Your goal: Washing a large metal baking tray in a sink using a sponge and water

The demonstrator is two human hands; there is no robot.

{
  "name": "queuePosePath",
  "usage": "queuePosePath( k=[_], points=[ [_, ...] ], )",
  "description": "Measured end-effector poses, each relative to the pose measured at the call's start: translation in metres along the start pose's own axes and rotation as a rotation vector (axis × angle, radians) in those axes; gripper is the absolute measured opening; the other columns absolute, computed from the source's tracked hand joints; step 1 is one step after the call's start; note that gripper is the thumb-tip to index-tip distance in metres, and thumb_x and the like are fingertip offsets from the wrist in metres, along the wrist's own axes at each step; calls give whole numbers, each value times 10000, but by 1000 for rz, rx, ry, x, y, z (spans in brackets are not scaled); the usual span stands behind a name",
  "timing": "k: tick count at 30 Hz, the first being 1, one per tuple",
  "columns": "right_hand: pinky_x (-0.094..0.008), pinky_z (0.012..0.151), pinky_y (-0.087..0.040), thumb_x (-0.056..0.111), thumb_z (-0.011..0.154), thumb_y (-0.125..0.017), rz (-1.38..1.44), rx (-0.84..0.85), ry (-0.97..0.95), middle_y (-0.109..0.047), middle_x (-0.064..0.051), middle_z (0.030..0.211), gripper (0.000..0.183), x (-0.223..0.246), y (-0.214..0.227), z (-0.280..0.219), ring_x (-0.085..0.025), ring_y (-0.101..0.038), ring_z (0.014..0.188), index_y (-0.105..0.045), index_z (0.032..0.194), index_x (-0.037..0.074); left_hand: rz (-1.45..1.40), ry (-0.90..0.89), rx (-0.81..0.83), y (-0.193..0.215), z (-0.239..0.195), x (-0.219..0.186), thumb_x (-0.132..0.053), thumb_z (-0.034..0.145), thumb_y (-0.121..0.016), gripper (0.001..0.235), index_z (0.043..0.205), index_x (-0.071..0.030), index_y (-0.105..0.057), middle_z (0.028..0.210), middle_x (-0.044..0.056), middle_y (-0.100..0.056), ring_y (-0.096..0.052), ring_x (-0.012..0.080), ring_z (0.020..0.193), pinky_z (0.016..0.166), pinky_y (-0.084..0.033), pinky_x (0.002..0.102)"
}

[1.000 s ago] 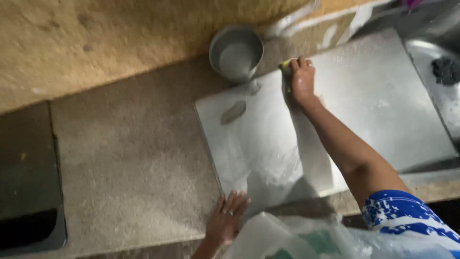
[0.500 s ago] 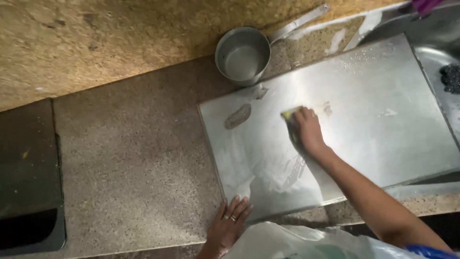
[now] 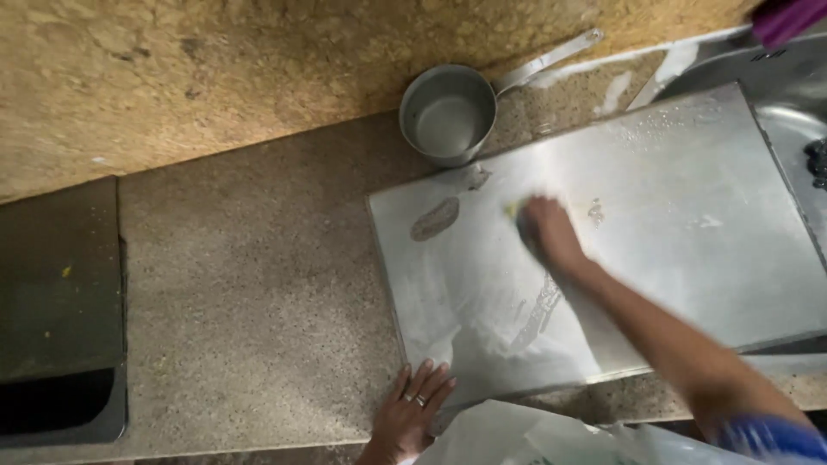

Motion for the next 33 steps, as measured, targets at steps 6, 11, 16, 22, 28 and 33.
queuePosePath(
  k=[6,11,16,22,28,33],
  points=[
    [-447,716,-503,-142,712,-623,-233,-297,121,-631,-242,969,250,-12,-19,68,-385,-606,867,-643,929,-22,-22,-19,-80,9,-2,-10,-306,692,-809,911,1519,-90,-495,1643,112,-384,-333,348,1513,1199,-251,566],
    [-597,756,-419,210,1052,-352,217,-33,-476,-649,-274,896,266,-37,1,80,-470,-613,847,-547,1079,32,-16,20,-125,-4,1,-1,-307,807,-604,720,1504,-143,-527,1605,78,-451,-400,322,1477,1166,-286,560],
    [-506,592,-397,-41,788,-577,-167,-358,-144,-562,-167,832,134,-47,10,45,-357,-541,684,-560,854,74,30,41,-42,-35,-16,2,-233,860,-583,689,1537,-174,-468,1648,45,-379,-324,312,1518,1174,-269,556],
    [-394,663,-385,-81,726,-500,152,-203,-157,-533,-98,787,179,-59,66,-43,-247,-491,725,-494,749,97,79,78,-59,-23,-10,-2,-321,966,-530,591,1543,-211,-469,1640,21,-388,-337,281,1513,1195,-275,527],
    [-517,657,-327,-11,907,-524,-56,-463,-164,-487,-148,863,119,-121,59,1,-351,-458,766,-457,849,68,126,90,-42,-31,-13,4,-276,970,-502,564,1532,-226,-490,1619,18,-418,-388,282,1483,1184,-296,543],
    [-461,711,-351,37,838,-627,3,-126,-45,-517,-154,915,157,-26,37,-64,-333,-465,798,-483,869,88,235,10,79,-45,-22,7,-847,540,-925,1410,1624,-204,-293,1713,37,-249,-181,318,1586,1248,-161,528]
  ],
)
Point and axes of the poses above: each hand's wrist, its own z-axis towards the middle knuckle, its own y-axis out of the back of the hand, x = y × z, the point moved 5 cm from there along z, towards the middle knuckle
